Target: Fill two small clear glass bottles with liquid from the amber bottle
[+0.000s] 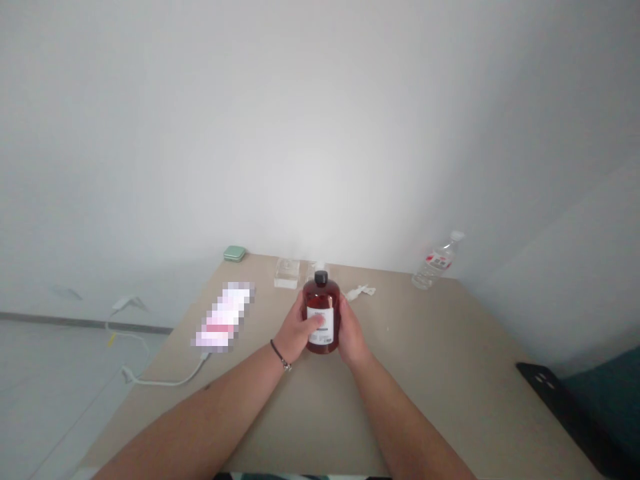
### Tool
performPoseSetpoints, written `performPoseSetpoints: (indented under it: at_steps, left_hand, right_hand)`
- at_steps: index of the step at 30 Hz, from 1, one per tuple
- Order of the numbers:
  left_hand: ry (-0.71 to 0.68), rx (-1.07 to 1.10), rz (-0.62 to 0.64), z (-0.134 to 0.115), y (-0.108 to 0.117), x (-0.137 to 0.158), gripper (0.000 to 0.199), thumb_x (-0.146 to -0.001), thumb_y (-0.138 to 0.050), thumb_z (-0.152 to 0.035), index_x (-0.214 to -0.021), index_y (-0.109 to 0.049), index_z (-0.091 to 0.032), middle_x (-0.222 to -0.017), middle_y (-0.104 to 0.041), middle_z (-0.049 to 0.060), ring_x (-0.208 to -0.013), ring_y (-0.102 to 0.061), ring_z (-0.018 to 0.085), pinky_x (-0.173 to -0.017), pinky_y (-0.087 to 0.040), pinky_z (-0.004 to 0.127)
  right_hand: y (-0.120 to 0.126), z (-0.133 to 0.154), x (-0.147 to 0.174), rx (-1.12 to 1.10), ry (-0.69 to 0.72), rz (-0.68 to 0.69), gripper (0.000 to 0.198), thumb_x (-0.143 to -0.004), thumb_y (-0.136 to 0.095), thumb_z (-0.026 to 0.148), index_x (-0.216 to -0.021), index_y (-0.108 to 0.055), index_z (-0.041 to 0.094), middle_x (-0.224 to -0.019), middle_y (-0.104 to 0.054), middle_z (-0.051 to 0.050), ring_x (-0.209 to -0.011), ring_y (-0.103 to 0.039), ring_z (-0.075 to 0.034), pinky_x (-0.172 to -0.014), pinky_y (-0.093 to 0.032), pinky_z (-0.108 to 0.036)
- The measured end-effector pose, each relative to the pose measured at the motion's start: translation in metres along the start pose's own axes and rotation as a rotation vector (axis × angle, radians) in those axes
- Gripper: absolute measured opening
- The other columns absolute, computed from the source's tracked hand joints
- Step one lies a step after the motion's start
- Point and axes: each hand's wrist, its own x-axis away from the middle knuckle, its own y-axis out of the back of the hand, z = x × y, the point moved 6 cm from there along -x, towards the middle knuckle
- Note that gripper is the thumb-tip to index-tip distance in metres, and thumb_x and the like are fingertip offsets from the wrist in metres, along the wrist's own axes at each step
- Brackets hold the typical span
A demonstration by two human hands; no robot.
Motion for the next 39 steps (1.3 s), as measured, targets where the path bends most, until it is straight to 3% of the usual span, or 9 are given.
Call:
performPoseSetpoints:
  at_steps: [4,6,10,17,22,25,28,34,39]
  left_hand:
    - [-0.005,0.084,-0.164,-0.003,0.021,-0.004,0.053,-0.066,-0.079,-0.047,-0.105,-0.062,-0.015,-0.088,-0.073,0.006,-0.073,-0.068,0.021,-0.068,-0.054,0.032]
    - [-0.012,0.059,-0.197,-0.007,0.026,-0.007,0.052,-0.068,-0.077,-0.052,-0.101,-0.063,-0.014,-0.085,-0.072,0.006,-0.071,-0.068,0.021,-0.067,-0.053,0.032]
    - [-0.086,-0.05,-0.23,-0.017,0.027,-0.008,0.05,-0.071,-0.079,-0.043,-0.11,-0.059,-0.019,-0.097,-0.072,0.004,-0.081,-0.068,0.019,-0.072,-0.053,0.029]
    - [-0.025,0.065,-0.16,-0.014,0.016,-0.005,0.063,-0.068,-0.083,-0.039,-0.121,-0.051,-0.028,-0.104,-0.069,0.002,-0.087,-0.068,0.019,-0.079,-0.052,0.03]
    - [0.046,-0.027,0.014,-0.011,0.003,-0.006,0.071,-0.063,-0.085,-0.03,-0.127,-0.055,-0.023,-0.116,-0.068,0.008,-0.101,-0.066,0.026,-0.089,-0.049,0.035]
    - [0.072,-0.038,0.161,-0.006,-0.006,-0.003,0.082,-0.058,-0.087,-0.024,-0.133,-0.052,-0.023,-0.124,-0.066,0.01,-0.113,-0.062,0.031,-0.096,-0.047,0.039]
    - [0.108,0.007,0.209,0.001,-0.009,0.002,0.088,-0.057,-0.086,-0.022,-0.137,-0.049,-0.024,-0.127,-0.065,0.01,-0.114,-0.062,0.032,-0.096,-0.048,0.04]
    - [0.048,0.19,-0.101,-0.005,0.008,-0.002,0.04,-0.066,-0.078,-0.032,-0.101,-0.065,-0.018,-0.085,-0.074,0.002,-0.068,-0.07,0.017,-0.062,-0.056,0.026]
    - [0.053,0.338,-0.31,-0.017,0.028,-0.011,0.03,-0.067,-0.072,-0.039,-0.083,-0.064,-0.015,-0.071,-0.073,0.003,-0.064,-0.071,0.021,-0.065,-0.06,0.033]
  right_hand:
    - [-0.019,-0.003,0.011,0.054,0.056,0.141,0.076,-0.08,-0.065,0.06,-0.142,-0.043,0.024,-0.138,-0.058,-0.01,-0.124,-0.056,-0.03,-0.104,-0.046,-0.05]
    - [-0.018,-0.001,0.014,0.192,0.147,0.096,0.085,-0.075,-0.071,0.056,-0.147,-0.038,0.024,-0.144,-0.052,-0.011,-0.131,-0.05,-0.032,-0.107,-0.043,-0.051]
    - [-0.012,0.005,0.018,0.575,0.281,-0.004,0.062,-0.089,-0.059,0.043,-0.146,-0.042,0.026,-0.147,-0.048,-0.012,-0.139,-0.04,-0.031,-0.115,-0.033,-0.053]
    - [-0.031,0.019,0.031,0.815,0.417,0.224,0.07,-0.098,-0.042,0.039,-0.157,-0.005,0.029,-0.165,-0.007,-0.006,-0.15,-0.012,-0.027,-0.119,-0.024,-0.053]
    - [-0.012,0.029,0.024,0.677,0.413,0.068,0.063,-0.1,-0.032,0.045,-0.157,-0.009,0.027,-0.165,-0.009,-0.003,-0.151,-0.008,-0.024,-0.121,-0.016,-0.051]
    - [0.01,0.025,0.013,0.379,0.261,-0.1,0.059,-0.099,-0.029,0.052,-0.153,-0.028,0.027,-0.159,-0.03,-0.004,-0.146,-0.027,-0.024,-0.12,-0.024,-0.05]
    - [0.013,0.007,0.005,0.021,0.001,-0.106,0.061,-0.097,-0.028,0.059,-0.142,-0.047,0.023,-0.142,-0.055,-0.008,-0.13,-0.053,-0.027,-0.11,-0.041,-0.051]
    - [-0.02,-0.007,0.006,-0.181,-0.119,0.079,0.067,-0.091,-0.035,0.068,-0.13,-0.059,0.019,-0.128,-0.066,-0.011,-0.119,-0.062,-0.03,-0.103,-0.047,-0.051]
    - [-0.036,-0.009,0.014,-0.001,0.011,0.165,0.073,-0.093,-0.024,0.069,-0.148,-0.039,0.023,-0.147,-0.049,-0.008,-0.132,-0.051,-0.026,-0.105,-0.047,-0.049]
